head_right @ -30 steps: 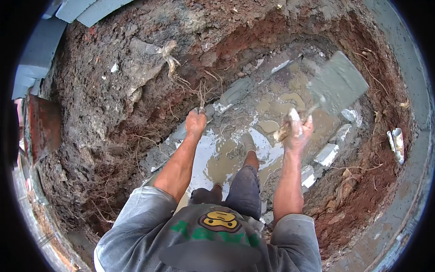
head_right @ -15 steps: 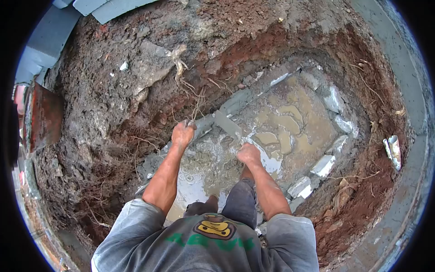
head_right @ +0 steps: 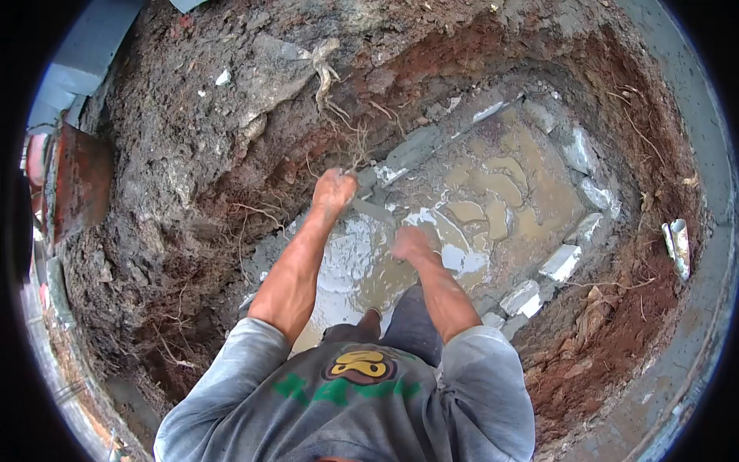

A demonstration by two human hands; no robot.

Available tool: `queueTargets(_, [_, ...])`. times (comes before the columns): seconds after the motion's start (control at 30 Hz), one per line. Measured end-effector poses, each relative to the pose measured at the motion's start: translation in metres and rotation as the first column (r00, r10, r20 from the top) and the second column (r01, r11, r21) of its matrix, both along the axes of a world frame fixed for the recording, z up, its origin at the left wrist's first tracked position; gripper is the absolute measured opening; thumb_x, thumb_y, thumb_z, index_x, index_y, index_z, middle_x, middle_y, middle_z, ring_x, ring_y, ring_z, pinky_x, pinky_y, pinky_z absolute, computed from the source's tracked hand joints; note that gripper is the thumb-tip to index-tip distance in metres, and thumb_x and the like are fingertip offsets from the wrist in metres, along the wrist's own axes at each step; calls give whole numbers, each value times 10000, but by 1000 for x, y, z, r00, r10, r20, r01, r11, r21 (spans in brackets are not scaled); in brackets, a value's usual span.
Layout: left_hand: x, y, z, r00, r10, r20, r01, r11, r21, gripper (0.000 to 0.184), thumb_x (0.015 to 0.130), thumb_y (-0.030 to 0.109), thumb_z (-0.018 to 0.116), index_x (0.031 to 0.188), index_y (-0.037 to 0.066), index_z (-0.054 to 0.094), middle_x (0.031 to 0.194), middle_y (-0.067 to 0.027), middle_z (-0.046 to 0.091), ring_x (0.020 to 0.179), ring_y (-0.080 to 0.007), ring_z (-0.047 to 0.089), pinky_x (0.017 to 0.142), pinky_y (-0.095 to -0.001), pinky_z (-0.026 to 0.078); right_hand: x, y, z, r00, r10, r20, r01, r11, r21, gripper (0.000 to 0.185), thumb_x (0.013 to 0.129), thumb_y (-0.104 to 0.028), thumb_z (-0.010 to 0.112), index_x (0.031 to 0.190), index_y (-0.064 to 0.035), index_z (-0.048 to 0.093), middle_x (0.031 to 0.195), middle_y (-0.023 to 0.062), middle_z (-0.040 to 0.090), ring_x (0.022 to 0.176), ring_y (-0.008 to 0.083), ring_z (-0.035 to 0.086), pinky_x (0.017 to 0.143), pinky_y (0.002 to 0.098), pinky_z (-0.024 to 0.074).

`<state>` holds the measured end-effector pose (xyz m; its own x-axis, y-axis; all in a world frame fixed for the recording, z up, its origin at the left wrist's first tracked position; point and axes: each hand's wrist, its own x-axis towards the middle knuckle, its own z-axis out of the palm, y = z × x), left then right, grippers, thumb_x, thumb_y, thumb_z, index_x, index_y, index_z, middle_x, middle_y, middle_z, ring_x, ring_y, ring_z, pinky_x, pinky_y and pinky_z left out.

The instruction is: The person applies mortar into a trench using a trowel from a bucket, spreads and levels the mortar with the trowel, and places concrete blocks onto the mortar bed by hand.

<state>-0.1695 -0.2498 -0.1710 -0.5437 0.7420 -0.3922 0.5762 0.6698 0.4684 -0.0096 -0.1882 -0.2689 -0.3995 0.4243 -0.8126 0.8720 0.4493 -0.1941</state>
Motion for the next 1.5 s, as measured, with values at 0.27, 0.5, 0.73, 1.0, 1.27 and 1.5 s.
queueTargets(0.27, [-24, -14, -4, 984, 178, -8, -178, 983, -46, 453, 862, 435, 489, 938, 40, 697, 942, -260, 652, 968, -398, 616, 859, -454, 457, 60, 34, 62, 817, -437, -377, 539, 811, 228, 408, 737, -342, 644, 1052, -82, 662, 1020, 170, 667, 961, 346, 632, 843, 376, 504])
queueTargets(0.5, [-45, 7, 20, 984, 28, 173, -46, 994, 101, 445, 882, 389, 449, 752, 40, 693, 767, -222, 643, 813, -369, 621, 766, -427, 450, 105, 115, 266, -746, 164, -645, 648, 402, -647, 152, 852, -250, 542, 844, -100, 570, 719, 76, 601, 725, 192, 617, 687, 357, 540])
queueTargets(0.73, [-49, 19, 15, 992, -7, 127, -27, 964, 266, 465, 807, 361, 513, 855, -77, 664, 858, -293, 648, 847, -418, 656, 728, -452, 488, -47, 24, -20, 730, -582, -358, 549, 812, -199, 397, 788, -289, 715, 965, 46, 598, 880, 148, 571, 778, 280, 562, 680, 385, 526])
queueTargets(1.0, [-44, -48, -16, 985, 168, 29, -168, 986, -10, 463, 894, 484, 476, 1081, 100, 655, 1027, -216, 652, 954, -398, 616, 831, -461, 464, 71, 23, 22, 778, -548, -307, 617, 760, 203, 304, 715, -208, 615, 912, 18, 666, 985, 259, 650, 914, 361, 650, 787, 388, 514])
queueTargets(1.27, [-40, -48, -55, 996, -69, -64, 59, 988, -145, 369, 892, 425, 515, 1114, 155, 636, 969, -180, 670, 946, -355, 630, 824, -457, 486, 137, -22, -23, 338, -922, -187, 913, 370, -173, 308, 673, -179, 695, 868, 49, 626, 736, 154, 661, 627, 271, 649, 600, 365, 506])
queueTargets(1.5, [-2, -15, -109, 983, -150, 107, 174, 945, -278, 407, 847, 360, 570, 1178, 124, 597, 1114, -175, 641, 1072, -328, 596, 925, -426, 452, 173, -59, -10, 536, -843, -37, 844, 536, 21, 391, 660, -268, 709, 898, 38, 657, 909, 205, 678, 864, 332, 654, 754, 384, 507])
